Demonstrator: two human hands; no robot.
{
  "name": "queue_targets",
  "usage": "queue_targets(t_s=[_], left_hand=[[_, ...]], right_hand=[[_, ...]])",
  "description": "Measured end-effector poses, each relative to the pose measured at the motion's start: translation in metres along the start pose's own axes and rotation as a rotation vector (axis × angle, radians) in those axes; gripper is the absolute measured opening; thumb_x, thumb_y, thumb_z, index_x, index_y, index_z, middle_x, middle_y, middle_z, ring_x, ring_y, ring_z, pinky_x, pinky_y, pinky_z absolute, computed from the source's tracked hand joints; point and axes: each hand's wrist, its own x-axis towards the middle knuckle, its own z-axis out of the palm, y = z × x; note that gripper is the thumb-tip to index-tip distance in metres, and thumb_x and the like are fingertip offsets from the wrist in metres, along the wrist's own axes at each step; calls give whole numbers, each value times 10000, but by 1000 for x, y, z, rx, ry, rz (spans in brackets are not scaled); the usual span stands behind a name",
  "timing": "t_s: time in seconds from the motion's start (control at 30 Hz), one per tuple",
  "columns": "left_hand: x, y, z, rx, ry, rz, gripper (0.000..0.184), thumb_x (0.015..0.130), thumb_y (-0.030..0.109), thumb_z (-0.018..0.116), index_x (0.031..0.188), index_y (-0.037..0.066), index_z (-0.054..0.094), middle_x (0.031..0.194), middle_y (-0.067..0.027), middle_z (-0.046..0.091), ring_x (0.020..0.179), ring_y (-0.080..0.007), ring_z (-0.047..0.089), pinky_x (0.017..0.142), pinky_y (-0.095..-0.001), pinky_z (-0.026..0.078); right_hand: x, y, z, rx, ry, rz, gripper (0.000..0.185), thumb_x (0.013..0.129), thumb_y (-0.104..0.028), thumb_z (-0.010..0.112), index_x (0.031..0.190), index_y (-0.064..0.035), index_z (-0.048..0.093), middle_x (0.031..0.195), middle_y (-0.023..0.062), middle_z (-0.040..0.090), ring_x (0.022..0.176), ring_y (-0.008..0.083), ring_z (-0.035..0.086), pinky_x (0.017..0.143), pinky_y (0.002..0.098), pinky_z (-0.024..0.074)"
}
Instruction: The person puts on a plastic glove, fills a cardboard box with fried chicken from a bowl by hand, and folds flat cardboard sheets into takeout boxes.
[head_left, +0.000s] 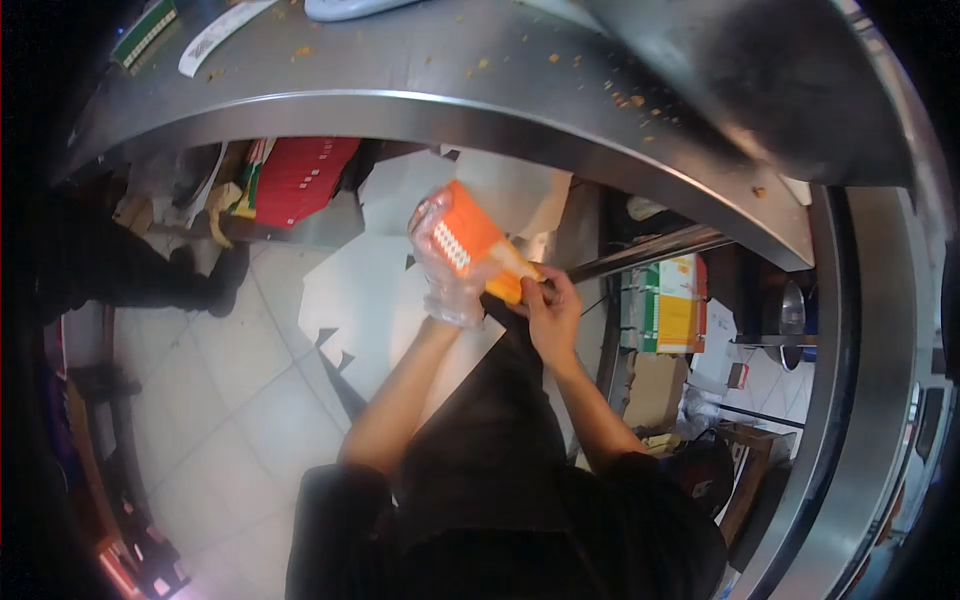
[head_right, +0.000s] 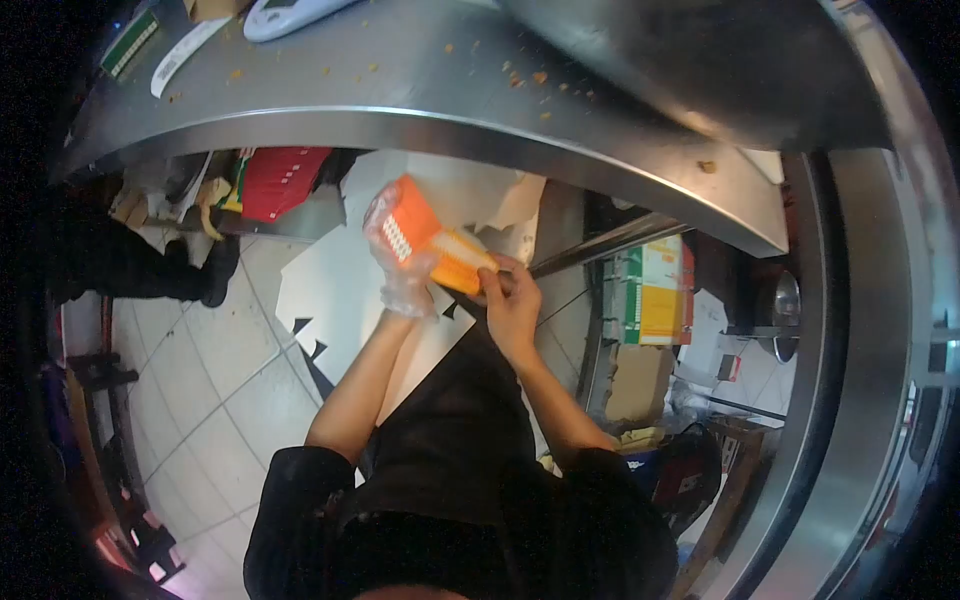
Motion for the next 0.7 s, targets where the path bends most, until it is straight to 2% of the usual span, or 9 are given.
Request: queue_targets(t_s=[0.1, 0.17, 0.23, 0.27, 0.37, 0.47, 0.53, 0.63, 0.7], left_hand=[[29, -4, 5, 43, -30, -277, 547, 849, 307, 640, 1266, -7, 477, 1402, -187, 384, 1335, -358, 336, 1073, -476, 347], [18, -8, -46, 775, -314, -19, 568, 820, 334, 669, 1247, 2, 495, 1407, -215, 376, 1315, -406, 353, 1090, -490, 312], [-2, -1, -89, 1434, -403, -43, 836, 826, 494, 648, 1438, 21, 333, 1419, -248, 369, 1343, -468, 276, 1099, -560, 254], [1, 19, -115, 1325, -389, -537, 924, 779, 563, 667, 1444, 18, 327, 1431, -265, 348, 1340, -494, 266, 1088, -596, 255], [-30, 51, -151, 1280, -259, -1030, 998, 783, 609, 632, 1480, 23, 222, 1387, -298, 380, 1341, -388, 348, 1050, -533, 336], [-64, 55, -171, 978, -107, -1110, 967, 791, 590, 631, 1469, 25, 235, 1376, -287, 390, 1327, -379, 358, 1042, -523, 342], [-74, 50, -165, 799, -118, -1110, 946, 796, 577, 630, 1462, 26, 244, 1368, -280, 397, 1318, -372, 365, 1036, -517, 347], [-72, 26, -125, 536, -250, -1070, 915, 804, 557, 628, 1451, 28, 258, 1357, -269, 407, 1304, -362, 375, 1028, -507, 353], [-66, 12, -83, 349, -385, -1037, 894, 809, 544, 627, 1444, 29, 267, 1349, -262, 414, 1294, -356, 382, 1023, -500, 357]], right_hand=[[79, 22, -21, -255, 112, -392, 233, 921, -119, 642, 1086, 30, 572, 908, 132, 689, 772, 199, 666, 619, 299, 534], [130, 31, -31, -428, 141, -546, 268, 906, -120, 656, 1106, 32, 561, 895, 141, 691, 744, 240, 676, 622, 313, 531], [168, 20, -31, -814, 136, -693, 215, 863, -44, 654, 1052, 20, 575, 867, 160, 683, 796, 353, 672, 713, 377, 536], [196, 38, -42, -819, 148, -708, 215, 863, -44, 654, 1052, 20, 575, 867, 160, 683, 796, 353, 672, 713, 377, 536], [249, 80, -58, -1167, 191, -930, 297, 831, -44, 638, 1115, 19, 575, 989, 222, 645, 902, 469, 600, 813, 450, 506], [208, 71, -34, -1265, 195, -832, 378, 840, -57, 606, 1187, 69, 522, 1254, 281, 484, 1048, 475, 526, 880, 456, 469], [125, 64, 16, -1078, 208, -447, 280, 907, -176, 530, 1066, 35, 624, 1132, 271, 576, 1006, 437, 566, 917, 488, 433], [33, 127, 27, -1465, -430, -107, 676, 886, -499, 545, 1239, 77, 542, 1276, 298, 509, 1172, 464, 491, 977, 620, 356], [-14, 99, 48, -1500, -481, 20, 713, 856, -482, 586, 1301, 66, 486, 1266, 281, 493, 1191, 421, 453, 951, 612, 335]])
